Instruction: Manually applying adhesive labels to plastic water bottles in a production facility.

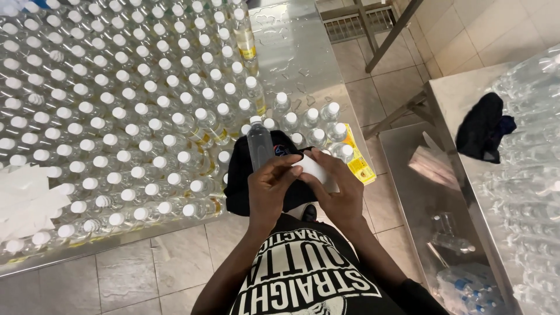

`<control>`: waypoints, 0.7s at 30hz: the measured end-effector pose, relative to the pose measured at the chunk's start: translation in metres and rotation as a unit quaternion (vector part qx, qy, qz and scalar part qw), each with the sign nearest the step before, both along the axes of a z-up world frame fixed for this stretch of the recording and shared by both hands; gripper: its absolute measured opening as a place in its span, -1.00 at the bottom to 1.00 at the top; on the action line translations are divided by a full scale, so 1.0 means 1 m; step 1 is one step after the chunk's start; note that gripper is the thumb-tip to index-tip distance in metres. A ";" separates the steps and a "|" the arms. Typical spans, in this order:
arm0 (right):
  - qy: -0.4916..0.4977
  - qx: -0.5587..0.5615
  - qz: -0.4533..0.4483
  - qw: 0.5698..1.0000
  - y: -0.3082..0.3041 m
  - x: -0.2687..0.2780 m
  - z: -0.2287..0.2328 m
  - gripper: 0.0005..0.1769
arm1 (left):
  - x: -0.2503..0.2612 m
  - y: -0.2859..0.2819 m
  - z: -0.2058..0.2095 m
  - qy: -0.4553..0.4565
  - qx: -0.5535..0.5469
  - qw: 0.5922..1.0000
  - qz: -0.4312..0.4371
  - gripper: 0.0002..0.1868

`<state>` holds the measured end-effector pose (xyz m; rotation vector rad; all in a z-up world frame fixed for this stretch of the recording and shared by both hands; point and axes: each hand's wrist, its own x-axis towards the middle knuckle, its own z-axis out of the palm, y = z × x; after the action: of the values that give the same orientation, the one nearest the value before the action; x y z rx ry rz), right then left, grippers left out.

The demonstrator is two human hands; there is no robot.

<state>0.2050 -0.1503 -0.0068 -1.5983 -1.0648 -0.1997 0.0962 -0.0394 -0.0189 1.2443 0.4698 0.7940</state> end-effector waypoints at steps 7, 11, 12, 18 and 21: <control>0.273 0.012 0.038 0.961 0.000 -0.011 -0.012 -0.62 | -0.016 -0.001 -0.006 0.013 0.055 0.998 -0.009 -0.76; 0.409 0.052 0.043 0.910 -0.005 -0.005 -0.042 -0.84 | -0.024 0.001 -0.017 0.023 0.068 0.997 -0.004 -0.75; 0.411 0.050 0.041 0.910 -0.004 -0.008 -0.032 -0.84 | -0.029 0.003 -0.018 0.024 0.066 0.998 -0.006 -0.75; 0.417 0.072 0.024 0.906 -0.031 0.002 -0.037 -0.92 | -0.047 0.029 -0.018 0.020 0.004 0.995 0.095 -0.65; 0.429 0.042 0.021 0.902 -0.054 0.011 -0.051 -0.90 | -0.057 0.046 -0.012 -0.035 -0.057 0.983 0.173 -0.66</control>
<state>0.2160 -0.2040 -0.0580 -1.3546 -0.3857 0.4586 0.0389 0.0065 -0.0305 1.0370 0.6764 1.0854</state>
